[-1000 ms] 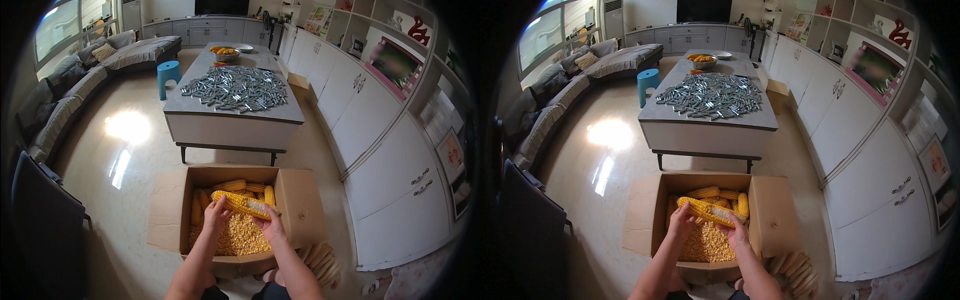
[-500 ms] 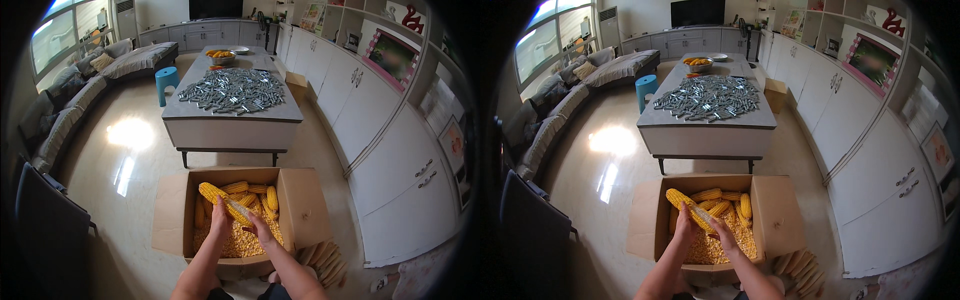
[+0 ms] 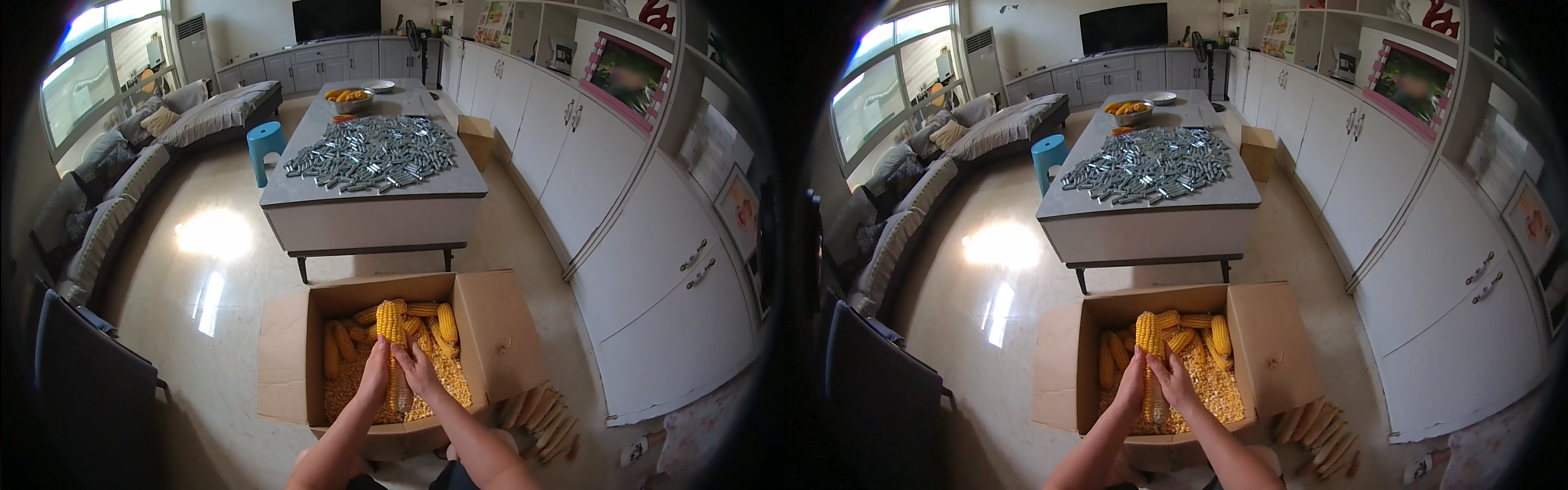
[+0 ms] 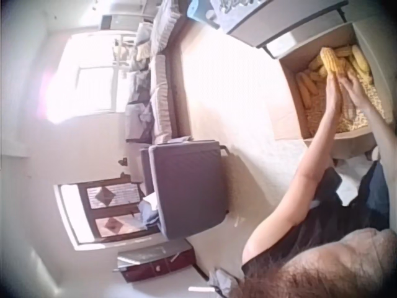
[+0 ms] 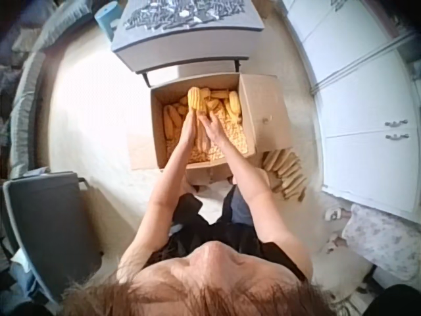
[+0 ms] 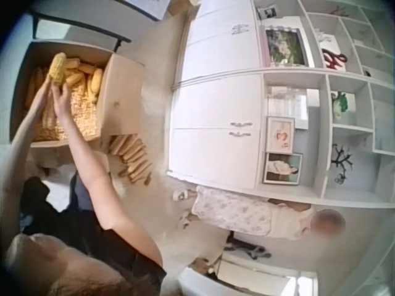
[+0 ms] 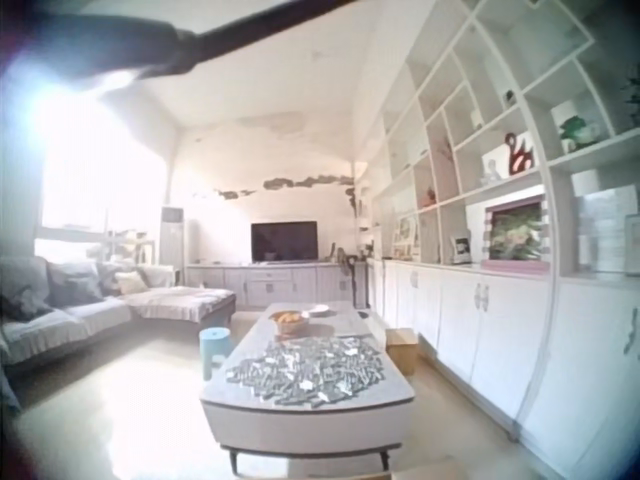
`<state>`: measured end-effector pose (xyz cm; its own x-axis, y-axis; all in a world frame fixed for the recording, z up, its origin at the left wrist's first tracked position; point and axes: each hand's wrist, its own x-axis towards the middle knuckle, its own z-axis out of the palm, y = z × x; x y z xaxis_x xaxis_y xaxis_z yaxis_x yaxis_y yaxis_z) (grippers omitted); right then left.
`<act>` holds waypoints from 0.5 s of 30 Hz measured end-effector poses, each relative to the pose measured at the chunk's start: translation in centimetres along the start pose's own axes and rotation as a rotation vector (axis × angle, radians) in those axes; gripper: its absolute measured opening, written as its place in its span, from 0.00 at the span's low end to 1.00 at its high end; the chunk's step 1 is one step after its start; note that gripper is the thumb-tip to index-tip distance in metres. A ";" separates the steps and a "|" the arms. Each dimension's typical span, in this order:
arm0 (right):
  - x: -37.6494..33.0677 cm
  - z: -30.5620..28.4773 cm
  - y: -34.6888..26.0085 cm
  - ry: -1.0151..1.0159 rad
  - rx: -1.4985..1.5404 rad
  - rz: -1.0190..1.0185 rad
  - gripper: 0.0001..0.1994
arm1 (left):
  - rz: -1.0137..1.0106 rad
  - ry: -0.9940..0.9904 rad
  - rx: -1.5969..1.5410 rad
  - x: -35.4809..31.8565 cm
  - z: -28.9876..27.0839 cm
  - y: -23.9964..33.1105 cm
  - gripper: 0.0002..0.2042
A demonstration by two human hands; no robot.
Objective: The person sits on the floor and shucks corn cobs by hand, removing kernels into a cardboard box. The person handles multiple cobs one by one, rotating them to strip the kernels off the cob.
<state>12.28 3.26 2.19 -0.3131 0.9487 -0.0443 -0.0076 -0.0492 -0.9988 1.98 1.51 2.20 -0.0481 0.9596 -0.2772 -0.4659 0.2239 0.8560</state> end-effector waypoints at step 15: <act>0.9 0.8 2.3 -0.011 0.122 -0.026 0.28 | -0.190 0.123 -0.030 -0.7 -0.2 1.5 0.30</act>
<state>11.23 3.73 -0.16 -0.3214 0.9468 -0.0179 -0.1311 -0.0632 -0.9894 1.15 1.15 3.56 -0.0636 0.8721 -0.4852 -0.5025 0.3921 0.7706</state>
